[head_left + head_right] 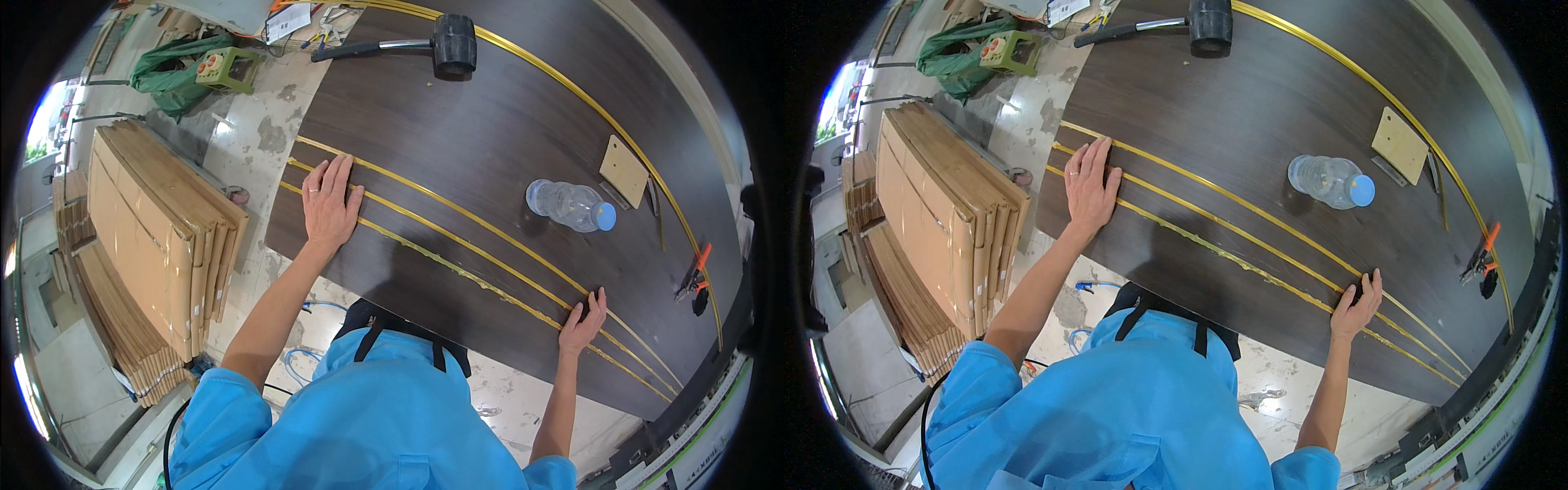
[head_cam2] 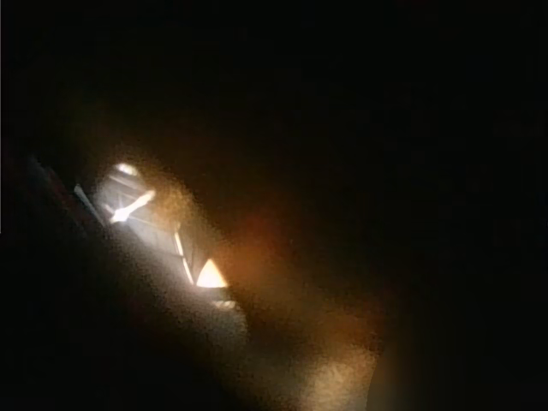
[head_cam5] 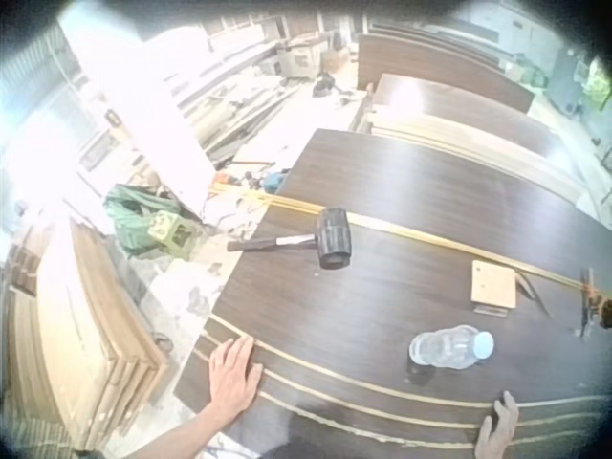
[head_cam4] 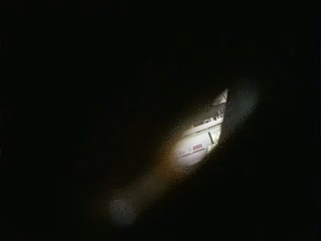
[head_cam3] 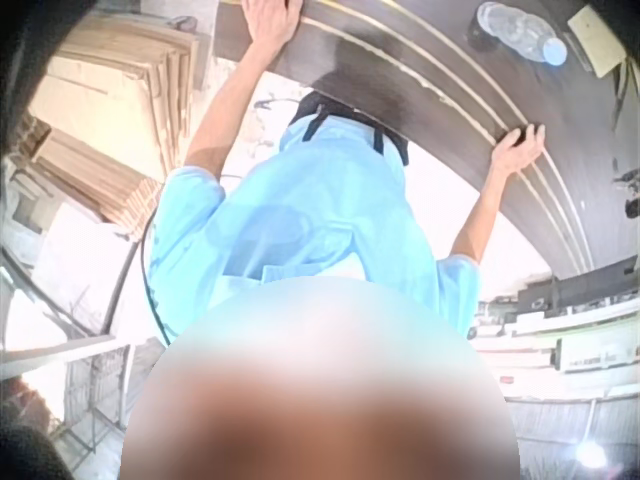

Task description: The person smooths yellow tape lines on a curved dark tabletop, then retrieves a caulking gun and applies a continuous bead of adhesive along the taped lines. The person walks to a nearby table to pick up the caulking gun and returns to apply the adhesive.

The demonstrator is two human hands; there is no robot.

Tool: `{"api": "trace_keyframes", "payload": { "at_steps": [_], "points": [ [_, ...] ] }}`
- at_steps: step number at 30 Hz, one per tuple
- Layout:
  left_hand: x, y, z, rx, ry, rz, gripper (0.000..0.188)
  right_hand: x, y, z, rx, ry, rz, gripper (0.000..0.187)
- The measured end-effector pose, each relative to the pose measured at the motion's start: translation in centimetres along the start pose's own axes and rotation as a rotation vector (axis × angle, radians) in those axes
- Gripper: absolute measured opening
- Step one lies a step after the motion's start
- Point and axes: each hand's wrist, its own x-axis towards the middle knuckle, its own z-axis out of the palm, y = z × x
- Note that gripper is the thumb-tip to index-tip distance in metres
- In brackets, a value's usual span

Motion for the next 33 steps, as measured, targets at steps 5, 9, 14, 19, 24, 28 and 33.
{"api": "trace_keyframes", "payload": {
  "at_steps": [5,9,14,19,24,28,33],
  "points": [
    [0.0,0.0,0.2,0.011,0.017,0.011,0.054,-0.2,0.1,-0.1,0.002,-0.014,0.03,0.036],
    [0.0,-0.3,0.1,-0.008,0.024,-0.01,0.053,-0.1,0.0,-0.1,0.003,-0.023,0.009,0.037],
    [-0.1,-0.6,0.0,-0.049,0.019,-0.011,0.056,-0.1,0.1,0.0,0.007,-0.03,-0.004,0.038],
    [-0.2,-1.0,-0.2,-0.264,0.082,-0.145,0.061,-0.4,0.4,0.1,-0.011,-0.041,0.026,0.039],
    [-0.1,-1.0,-0.2,-0.228,0.054,-0.153,0.054,-0.4,0.4,0.2,-0.006,-0.029,0.009,0.039],
    [0.0,-1.0,0.0,-0.248,0.075,-0.166,0.049,-0.5,0.5,0.3,0.01,-0.019,0.003,0.039],
    [0.1,-0.8,-0.1,-0.243,0.098,-0.179,0.049,-0.5,0.5,0.4,-0.021,-0.011,-0.022,0.039]
  ]
}}
